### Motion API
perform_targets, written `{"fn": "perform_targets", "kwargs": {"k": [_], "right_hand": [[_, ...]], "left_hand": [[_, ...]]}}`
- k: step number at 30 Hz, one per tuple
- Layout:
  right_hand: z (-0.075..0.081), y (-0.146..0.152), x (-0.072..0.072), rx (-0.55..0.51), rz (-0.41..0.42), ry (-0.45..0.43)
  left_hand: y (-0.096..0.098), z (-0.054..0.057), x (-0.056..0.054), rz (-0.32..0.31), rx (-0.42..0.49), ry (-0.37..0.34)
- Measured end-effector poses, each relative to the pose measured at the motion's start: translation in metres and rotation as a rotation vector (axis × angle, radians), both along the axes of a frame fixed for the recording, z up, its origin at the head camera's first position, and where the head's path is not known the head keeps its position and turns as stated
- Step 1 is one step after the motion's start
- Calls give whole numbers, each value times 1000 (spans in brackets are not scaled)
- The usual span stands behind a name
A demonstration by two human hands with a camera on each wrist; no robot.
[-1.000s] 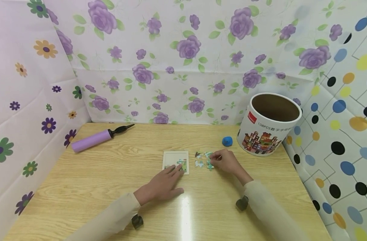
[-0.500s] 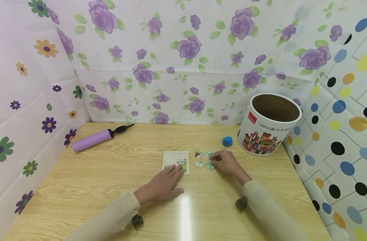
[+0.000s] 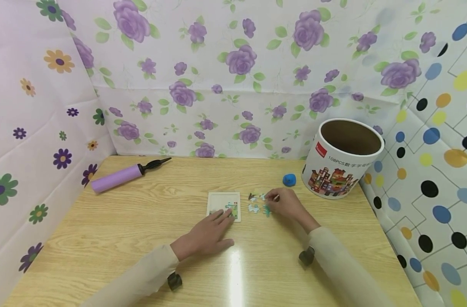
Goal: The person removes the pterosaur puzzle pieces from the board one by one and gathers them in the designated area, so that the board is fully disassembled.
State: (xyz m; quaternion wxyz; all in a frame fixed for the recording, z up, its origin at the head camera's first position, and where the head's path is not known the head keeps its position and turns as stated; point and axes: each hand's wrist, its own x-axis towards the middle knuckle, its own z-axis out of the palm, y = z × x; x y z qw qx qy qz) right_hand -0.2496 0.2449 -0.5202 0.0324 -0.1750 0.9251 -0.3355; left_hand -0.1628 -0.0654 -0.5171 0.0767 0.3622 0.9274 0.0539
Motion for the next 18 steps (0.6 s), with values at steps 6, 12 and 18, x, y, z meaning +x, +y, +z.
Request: {"fn": "perform_targets", "kwargs": {"k": [6, 12, 18], "right_hand": [[6, -19, -3, -3, 66, 38], [7, -43, -8, -8, 111, 45], [7, -65, -11, -14, 159, 17]], "left_hand": [[-1, 0, 0, 7, 7, -7], [0, 0, 1, 34, 33, -27], [1, -1, 2, 40, 35, -28]]}}
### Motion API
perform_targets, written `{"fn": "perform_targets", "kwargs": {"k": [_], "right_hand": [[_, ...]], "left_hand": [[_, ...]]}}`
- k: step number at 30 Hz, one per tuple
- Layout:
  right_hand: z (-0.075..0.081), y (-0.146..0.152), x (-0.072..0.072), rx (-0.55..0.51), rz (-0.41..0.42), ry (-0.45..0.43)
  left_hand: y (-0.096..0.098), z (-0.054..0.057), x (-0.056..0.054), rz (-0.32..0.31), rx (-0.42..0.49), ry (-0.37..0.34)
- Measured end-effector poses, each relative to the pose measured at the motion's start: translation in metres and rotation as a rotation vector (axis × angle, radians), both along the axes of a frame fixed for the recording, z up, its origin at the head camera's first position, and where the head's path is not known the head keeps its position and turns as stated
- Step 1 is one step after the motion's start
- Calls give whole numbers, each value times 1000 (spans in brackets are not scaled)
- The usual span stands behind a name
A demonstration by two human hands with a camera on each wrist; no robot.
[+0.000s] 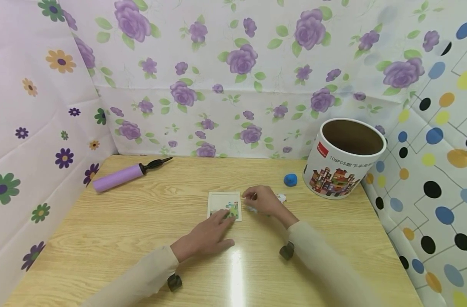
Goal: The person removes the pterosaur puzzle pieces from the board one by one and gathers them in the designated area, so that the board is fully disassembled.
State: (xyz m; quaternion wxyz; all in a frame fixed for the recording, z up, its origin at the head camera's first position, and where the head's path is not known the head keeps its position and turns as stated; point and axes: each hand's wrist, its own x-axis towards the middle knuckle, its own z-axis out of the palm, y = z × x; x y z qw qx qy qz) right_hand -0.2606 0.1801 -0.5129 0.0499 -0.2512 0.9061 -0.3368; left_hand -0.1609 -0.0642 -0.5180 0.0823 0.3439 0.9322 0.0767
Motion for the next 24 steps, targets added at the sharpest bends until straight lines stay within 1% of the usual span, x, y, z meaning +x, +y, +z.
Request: {"fn": "perform_targets", "kwargs": {"k": [3, 8, 15, 22, 24], "right_hand": [[0, -9, -1, -2, 19, -17], [-2, -19, -2, 4, 33, -35], [-6, -28, -5, 18, 46, -28], [-12, -33, -11, 40, 46, -4], [-13, -33, -12, 50, 44, 2]], "left_hand": [[0, 2, 1, -8, -24, 12], [-2, 6, 3, -13, -68, 7], [-4, 3, 7, -6, -96, 18], [-4, 4, 9, -58, -123, 60], [-4, 4, 9, -60, -127, 62]]}}
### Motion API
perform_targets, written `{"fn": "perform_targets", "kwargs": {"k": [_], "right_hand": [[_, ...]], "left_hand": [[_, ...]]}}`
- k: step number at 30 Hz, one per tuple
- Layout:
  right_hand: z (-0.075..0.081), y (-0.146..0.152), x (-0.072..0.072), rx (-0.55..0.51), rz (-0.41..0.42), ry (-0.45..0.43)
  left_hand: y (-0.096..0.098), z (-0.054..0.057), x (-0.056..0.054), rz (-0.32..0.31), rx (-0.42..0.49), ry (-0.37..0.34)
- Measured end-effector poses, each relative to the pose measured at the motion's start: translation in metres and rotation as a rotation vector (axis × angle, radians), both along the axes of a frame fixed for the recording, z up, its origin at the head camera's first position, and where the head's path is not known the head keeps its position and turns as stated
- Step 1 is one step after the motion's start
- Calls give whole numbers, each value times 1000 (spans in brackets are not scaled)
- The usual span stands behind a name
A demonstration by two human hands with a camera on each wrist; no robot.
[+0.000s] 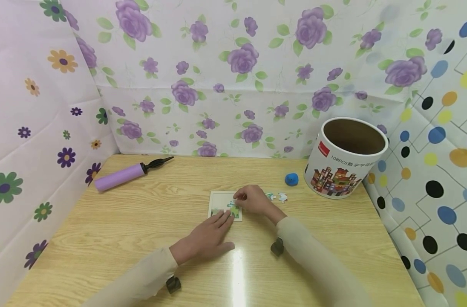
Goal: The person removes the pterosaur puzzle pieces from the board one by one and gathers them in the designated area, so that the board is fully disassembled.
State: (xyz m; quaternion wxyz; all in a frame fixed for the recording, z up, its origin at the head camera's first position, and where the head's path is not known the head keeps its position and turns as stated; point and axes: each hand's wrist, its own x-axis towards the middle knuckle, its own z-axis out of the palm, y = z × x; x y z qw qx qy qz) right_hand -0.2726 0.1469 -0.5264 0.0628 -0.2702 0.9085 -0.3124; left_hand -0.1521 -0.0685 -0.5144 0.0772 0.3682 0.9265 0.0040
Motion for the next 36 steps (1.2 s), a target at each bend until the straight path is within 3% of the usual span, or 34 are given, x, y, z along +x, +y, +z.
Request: {"fn": "perform_targets", "kwargs": {"k": [19, 36], "right_hand": [[-1, -11, 0, 59, 22, 21], [0, -10, 1, 14, -8, -13]], "left_hand": [[0, -2, -2, -18, 14, 29], [-2, -4, -3, -8, 28, 1]]}}
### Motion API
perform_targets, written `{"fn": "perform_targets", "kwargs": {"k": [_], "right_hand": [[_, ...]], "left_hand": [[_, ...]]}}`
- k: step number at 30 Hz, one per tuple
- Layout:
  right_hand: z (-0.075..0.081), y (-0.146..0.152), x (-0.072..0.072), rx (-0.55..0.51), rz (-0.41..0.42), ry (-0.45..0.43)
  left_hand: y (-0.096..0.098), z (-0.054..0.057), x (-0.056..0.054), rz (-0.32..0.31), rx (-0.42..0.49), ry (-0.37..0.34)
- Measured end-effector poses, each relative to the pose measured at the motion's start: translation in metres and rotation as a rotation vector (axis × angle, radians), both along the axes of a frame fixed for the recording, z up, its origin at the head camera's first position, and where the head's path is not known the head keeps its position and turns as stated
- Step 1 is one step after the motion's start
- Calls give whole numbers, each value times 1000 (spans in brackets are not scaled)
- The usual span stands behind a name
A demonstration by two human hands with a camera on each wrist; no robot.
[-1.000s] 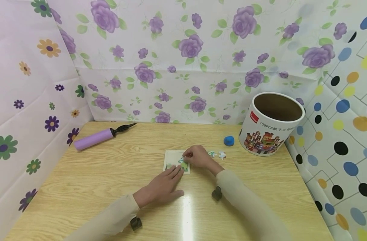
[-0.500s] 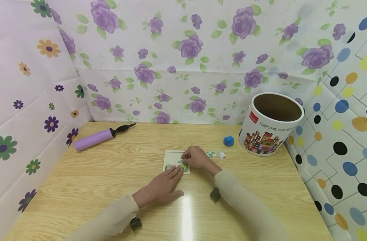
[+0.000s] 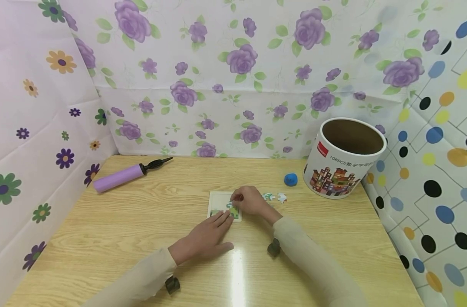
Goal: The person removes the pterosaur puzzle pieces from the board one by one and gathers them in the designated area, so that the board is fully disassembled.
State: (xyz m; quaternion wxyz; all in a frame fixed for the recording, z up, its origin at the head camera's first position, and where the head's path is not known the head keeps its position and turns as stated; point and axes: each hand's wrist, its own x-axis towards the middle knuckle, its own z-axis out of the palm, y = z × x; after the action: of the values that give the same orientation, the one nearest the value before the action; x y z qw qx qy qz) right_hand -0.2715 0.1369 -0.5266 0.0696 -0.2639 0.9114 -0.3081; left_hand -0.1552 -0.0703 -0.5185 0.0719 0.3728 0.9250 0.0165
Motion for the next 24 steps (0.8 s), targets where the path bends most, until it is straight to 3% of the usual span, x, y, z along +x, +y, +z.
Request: {"fn": "perform_targets", "kwargs": {"k": [14, 24], "right_hand": [[2, 2, -1, -62, -36, -13], [17, 22, 3, -112, -48, -18]], "left_hand": [[0, 3, 1, 0, 18, -10], [0, 4, 2, 18, 4, -29]]}}
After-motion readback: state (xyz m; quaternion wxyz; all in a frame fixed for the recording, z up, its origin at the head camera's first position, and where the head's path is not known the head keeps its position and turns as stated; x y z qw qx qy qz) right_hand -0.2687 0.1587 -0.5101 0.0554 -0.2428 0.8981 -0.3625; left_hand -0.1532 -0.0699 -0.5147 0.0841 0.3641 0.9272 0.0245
